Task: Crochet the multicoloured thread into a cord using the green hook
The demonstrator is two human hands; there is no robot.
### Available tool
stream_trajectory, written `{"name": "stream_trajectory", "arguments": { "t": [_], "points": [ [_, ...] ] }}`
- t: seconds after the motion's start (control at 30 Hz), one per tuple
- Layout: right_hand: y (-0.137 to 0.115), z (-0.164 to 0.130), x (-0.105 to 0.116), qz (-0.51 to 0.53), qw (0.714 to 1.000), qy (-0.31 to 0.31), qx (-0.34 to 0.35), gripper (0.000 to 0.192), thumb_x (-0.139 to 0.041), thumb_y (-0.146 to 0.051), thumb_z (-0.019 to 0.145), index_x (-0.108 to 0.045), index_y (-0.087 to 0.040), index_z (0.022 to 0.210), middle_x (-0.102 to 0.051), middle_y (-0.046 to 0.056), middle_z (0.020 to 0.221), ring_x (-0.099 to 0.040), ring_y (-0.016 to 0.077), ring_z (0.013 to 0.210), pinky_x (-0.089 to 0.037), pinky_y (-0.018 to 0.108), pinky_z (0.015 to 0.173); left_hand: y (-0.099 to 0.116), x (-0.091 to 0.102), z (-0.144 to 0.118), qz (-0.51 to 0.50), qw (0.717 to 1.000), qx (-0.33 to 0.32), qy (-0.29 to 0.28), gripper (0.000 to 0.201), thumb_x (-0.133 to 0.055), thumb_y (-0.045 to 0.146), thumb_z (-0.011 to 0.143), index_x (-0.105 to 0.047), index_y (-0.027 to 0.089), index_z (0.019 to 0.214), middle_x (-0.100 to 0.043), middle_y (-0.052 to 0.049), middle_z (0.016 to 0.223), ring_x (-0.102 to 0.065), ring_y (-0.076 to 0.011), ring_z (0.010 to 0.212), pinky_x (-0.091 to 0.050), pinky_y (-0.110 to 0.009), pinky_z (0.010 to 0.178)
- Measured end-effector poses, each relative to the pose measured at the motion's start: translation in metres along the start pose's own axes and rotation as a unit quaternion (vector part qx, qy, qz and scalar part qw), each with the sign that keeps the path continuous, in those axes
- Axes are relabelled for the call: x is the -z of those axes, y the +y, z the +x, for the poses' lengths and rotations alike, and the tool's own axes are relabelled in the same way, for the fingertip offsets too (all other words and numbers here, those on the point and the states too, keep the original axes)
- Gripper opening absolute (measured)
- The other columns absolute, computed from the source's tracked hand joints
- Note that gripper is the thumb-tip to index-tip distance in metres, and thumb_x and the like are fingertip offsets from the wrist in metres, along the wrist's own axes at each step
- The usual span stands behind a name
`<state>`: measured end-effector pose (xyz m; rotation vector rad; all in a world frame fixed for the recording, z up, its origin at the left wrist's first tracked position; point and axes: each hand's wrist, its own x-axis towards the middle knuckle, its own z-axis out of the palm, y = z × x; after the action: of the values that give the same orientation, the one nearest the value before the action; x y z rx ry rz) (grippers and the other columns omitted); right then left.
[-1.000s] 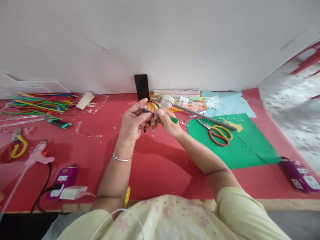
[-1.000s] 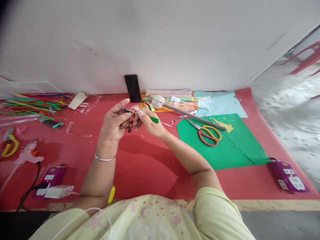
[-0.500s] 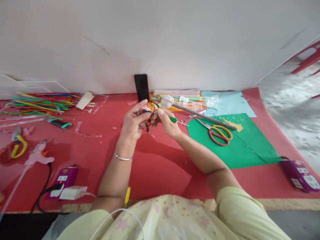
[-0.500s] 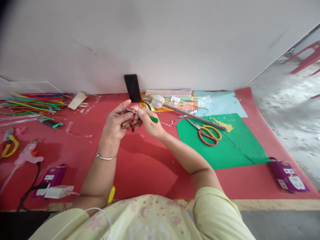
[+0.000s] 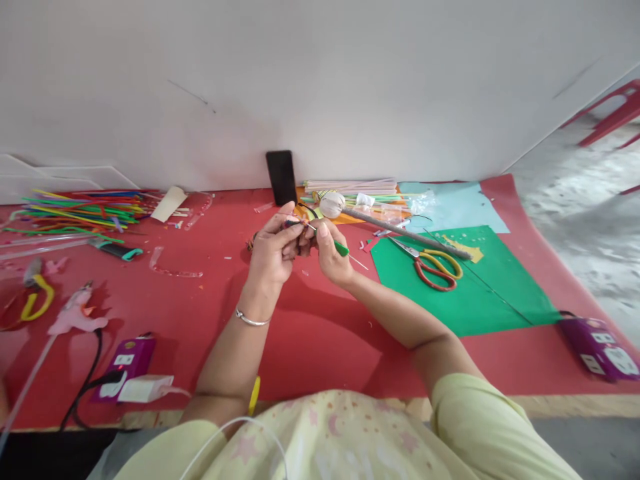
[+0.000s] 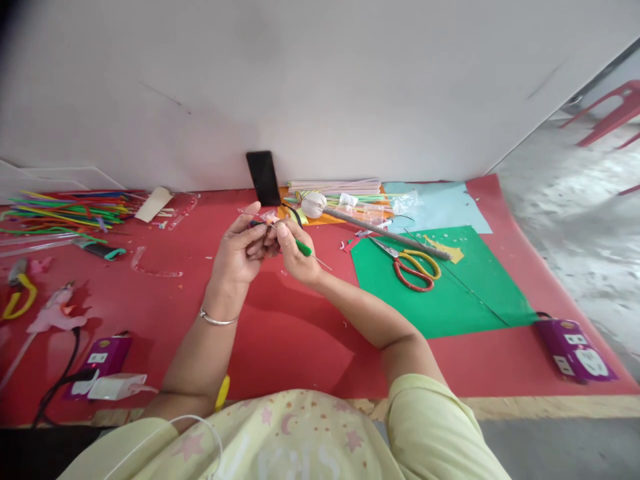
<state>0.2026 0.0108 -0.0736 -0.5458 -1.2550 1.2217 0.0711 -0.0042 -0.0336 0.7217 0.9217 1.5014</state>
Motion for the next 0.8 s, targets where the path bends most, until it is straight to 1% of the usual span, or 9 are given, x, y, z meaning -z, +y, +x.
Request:
{"name": "stream_trajectory", "arguments": {
  "t": [0.07,0.13,0.23,0.3,0.37,0.5,0.57,0.63,0.8],
  "points": [
    [-0.001,0.004,0.007,0.001,0.999,-0.044,-0.002,0.063,-0.063,-0.084,0.107,-0.068,-0.024,0.090,-0.072,0.000,0.081,-0.070,0.0141,0.060,-0.061,0.030,0.059,0.009,0.005,0.001,-0.006,0.999,0.033,-0.018,0.055,-0.097,0.017,0.065,-0.090,0.023,0.119,-0.065,0.006,0.063,-0.033,-0.0021,0.043,-0.022,-0.016,0.043],
    [-0.003,0.010,0.016,-0.009,0.996,-0.090,-0.009,0.064,-0.062,-0.085,0.107,-0.071,-0.023,0.090,-0.076,0.002,0.084,-0.073,0.0156,0.062,-0.063,0.031,0.059,0.017,0.010,0.002,0.000,0.998,0.048,-0.032,0.051,-0.096,0.015,0.062,-0.090,0.023,0.113,-0.066,0.005,0.062,-0.031,-0.0015,0.043,-0.020,-0.016,0.043],
    [-0.006,0.019,0.028,-0.032,0.990,-0.136,0.006,0.067,-0.062,-0.085,0.106,-0.074,-0.021,0.091,-0.079,0.005,0.091,-0.074,0.0155,0.061,-0.063,0.031,0.058,0.024,0.013,0.000,0.024,0.998,0.039,-0.039,0.049,-0.097,0.014,0.060,-0.091,0.021,0.108,-0.062,0.007,0.060,-0.028,-0.0009,0.042,-0.019,-0.017,0.043],
    [-0.009,0.023,0.034,-0.052,0.987,-0.146,0.027,0.066,-0.064,-0.083,0.106,-0.076,-0.020,0.089,-0.080,0.007,0.095,-0.073,0.0142,0.061,-0.062,0.030,0.057,0.027,0.013,-0.002,0.049,0.998,0.009,-0.030,0.049,-0.097,0.013,0.059,-0.092,0.021,0.108,-0.059,0.008,0.060,-0.028,-0.0009,0.043,-0.019,-0.018,0.043],
    [-0.012,0.026,0.037,-0.084,0.984,-0.150,0.046,0.065,-0.066,-0.082,0.106,-0.078,-0.021,0.087,-0.080,0.009,0.098,-0.074,0.0152,0.066,-0.063,0.031,0.062,0.028,0.012,-0.003,0.072,0.997,-0.021,-0.020,0.050,-0.097,0.014,0.059,-0.093,0.021,0.108,-0.057,0.008,0.061,-0.028,-0.0013,0.043,-0.019,-0.020,0.043],
    [-0.021,0.031,0.040,-0.163,0.970,-0.162,0.084,0.066,-0.063,-0.086,0.104,-0.079,-0.025,0.083,-0.082,0.012,0.103,-0.080,0.0255,0.095,-0.068,0.041,0.083,0.030,0.013,-0.004,0.099,0.994,-0.034,-0.025,0.049,-0.095,0.015,0.062,-0.093,0.021,0.110,-0.059,0.007,0.063,-0.029,-0.0023,0.044,-0.018,-0.023,0.043],
    [-0.024,0.032,0.041,-0.190,0.961,-0.170,0.109,0.064,-0.064,-0.085,0.105,-0.081,-0.026,0.086,-0.083,0.012,0.105,-0.080,0.0282,0.101,-0.068,0.046,0.092,0.031,0.014,-0.004,0.102,0.994,-0.031,-0.033,0.047,-0.094,0.015,0.063,-0.093,0.021,0.110,-0.060,0.007,0.063,-0.029,-0.0025,0.045,-0.017,-0.024,0.043],
    [-0.026,0.033,0.042,-0.205,0.954,-0.176,0.126,0.061,-0.064,-0.083,0.106,-0.083,-0.027,0.089,-0.084,0.012,0.109,-0.080,0.0290,0.101,-0.067,0.051,0.098,0.032,0.015,-0.003,0.093,0.995,-0.017,-0.043,0.047,-0.095,0.015,0.063,-0.092,0.021,0.109,-0.060,0.007,0.063,-0.028,-0.0023,0.044,-0.016,-0.024,0.043],
    [-0.028,0.033,0.046,-0.212,0.952,-0.185,0.119,0.062,-0.066,-0.087,0.102,-0.084,-0.028,0.089,-0.086,0.012,0.114,-0.079,0.0307,0.101,-0.066,0.056,0.102,0.035,0.018,-0.001,0.043,0.996,0.042,-0.073,0.041,-0.093,0.015,0.061,-0.092,0.020,0.102,-0.060,0.007,0.060,-0.028,-0.0019,0.043,-0.015,-0.022,0.043]
  ]
}}
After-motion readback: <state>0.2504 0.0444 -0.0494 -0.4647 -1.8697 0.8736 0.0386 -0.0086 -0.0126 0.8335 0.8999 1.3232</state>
